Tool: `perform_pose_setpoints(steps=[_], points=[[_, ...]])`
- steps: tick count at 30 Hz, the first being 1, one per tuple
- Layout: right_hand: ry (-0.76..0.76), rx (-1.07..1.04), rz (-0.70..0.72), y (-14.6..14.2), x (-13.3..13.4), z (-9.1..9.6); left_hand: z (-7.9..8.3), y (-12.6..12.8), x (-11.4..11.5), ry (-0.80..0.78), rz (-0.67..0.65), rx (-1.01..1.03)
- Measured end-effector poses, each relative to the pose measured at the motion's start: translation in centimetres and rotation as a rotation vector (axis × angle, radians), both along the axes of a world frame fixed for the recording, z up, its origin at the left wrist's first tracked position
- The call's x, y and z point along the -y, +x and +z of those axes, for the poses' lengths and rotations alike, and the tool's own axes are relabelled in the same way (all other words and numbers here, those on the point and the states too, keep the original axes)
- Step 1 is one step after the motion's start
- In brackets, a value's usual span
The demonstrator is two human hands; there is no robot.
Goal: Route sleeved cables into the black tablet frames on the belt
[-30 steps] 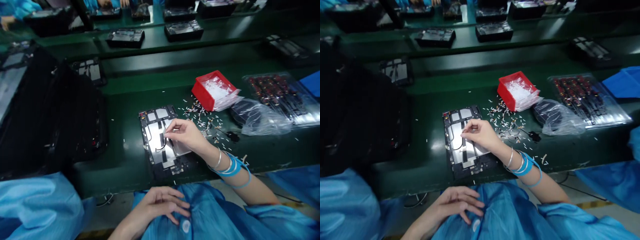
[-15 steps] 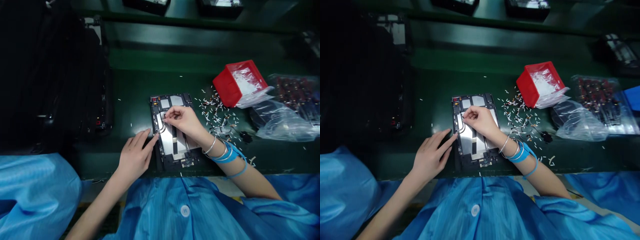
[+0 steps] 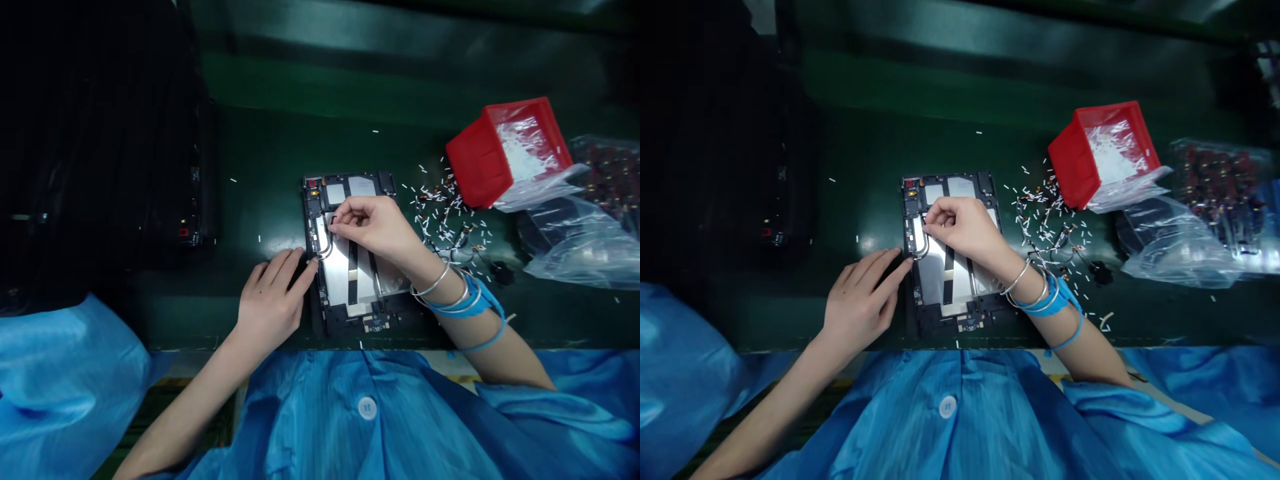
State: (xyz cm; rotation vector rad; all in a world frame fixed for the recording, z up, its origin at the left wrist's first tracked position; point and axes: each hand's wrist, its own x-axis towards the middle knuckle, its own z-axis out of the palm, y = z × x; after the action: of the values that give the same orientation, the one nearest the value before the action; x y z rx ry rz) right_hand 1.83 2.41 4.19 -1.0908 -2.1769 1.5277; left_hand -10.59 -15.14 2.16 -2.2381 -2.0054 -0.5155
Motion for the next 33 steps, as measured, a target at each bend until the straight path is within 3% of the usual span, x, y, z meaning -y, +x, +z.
perform_pose_setpoints(steps=[18, 27, 33], points=[[0.148, 0.145, 0.017, -0.3, -0.2, 0.3, 0.6, -0.3, -0.7, -0.085, -0.082, 0.016], [0.224, 0.188, 0.019, -0.4, 0.0, 0.2, 0.6, -0.8, -1.6, -0.124, -0.261, -0.031], [0.238, 0.198, 0.019, -0.5, 0.1, 0.0, 0.7, -1.1, -1.9, -0.148, -0.286, -0.010]])
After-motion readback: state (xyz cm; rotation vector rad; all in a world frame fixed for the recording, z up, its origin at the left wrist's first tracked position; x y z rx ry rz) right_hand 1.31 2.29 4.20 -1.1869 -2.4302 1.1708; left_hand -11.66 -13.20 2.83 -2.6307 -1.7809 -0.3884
